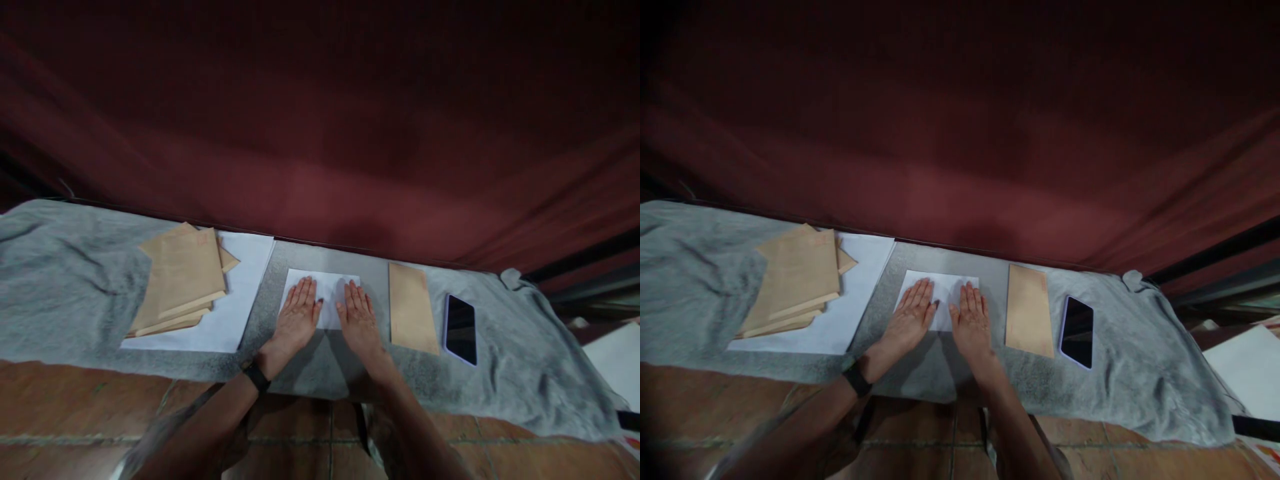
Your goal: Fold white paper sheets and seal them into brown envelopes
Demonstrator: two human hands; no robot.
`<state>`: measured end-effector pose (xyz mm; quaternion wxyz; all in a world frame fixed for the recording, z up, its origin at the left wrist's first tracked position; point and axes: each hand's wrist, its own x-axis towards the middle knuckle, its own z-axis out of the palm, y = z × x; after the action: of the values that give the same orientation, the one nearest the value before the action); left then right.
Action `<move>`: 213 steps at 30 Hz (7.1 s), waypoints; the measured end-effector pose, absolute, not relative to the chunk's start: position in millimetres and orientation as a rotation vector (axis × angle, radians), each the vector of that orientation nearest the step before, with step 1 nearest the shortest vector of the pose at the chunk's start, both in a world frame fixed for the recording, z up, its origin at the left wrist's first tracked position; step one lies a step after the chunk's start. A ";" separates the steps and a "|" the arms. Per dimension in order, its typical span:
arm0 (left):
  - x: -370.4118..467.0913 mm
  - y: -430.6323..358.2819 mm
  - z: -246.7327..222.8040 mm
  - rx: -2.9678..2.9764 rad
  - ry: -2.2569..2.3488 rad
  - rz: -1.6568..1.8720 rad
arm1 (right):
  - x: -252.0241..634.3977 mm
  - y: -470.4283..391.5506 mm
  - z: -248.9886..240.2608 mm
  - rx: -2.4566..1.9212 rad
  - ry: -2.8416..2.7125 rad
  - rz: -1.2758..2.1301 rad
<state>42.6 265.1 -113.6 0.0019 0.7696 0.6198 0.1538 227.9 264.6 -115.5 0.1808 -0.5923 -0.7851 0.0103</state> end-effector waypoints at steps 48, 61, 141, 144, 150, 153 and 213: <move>16.7 279.9 -124.6 2.261 2.218 0.502 | 241.3 281.0 -144.4 -1.756 -2.022 -0.282; 29.0 251.7 -112.8 2.380 2.081 0.598 | 237.3 261.8 -129.3 -1.704 -2.078 -0.164; 30.0 279.7 -113.0 2.310 2.127 0.483 | 213.6 286.9 -136.9 -1.702 -2.111 -0.147; 26.8 277.1 -113.4 2.291 2.145 0.468 | 220.4 284.9 -137.3 -1.721 -2.121 -0.167; 19.7 273.0 -116.3 2.276 2.173 0.504 | 233.9 280.5 -136.3 -1.747 -2.142 -0.172; 15.4 271.1 -117.9 2.273 2.187 0.525 | 240.5 279.0 -136.4 -1.760 -2.141 -0.191; 45.9 283.4 -106.2 2.284 2.015 0.430 | 193.3 289.5 -123.3 -1.793 -2.194 0.035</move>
<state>45.9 283.4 -106.2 0.0327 0.7421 0.6547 0.1398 193.3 289.5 -123.3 0.1533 -0.6251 -0.7652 0.0122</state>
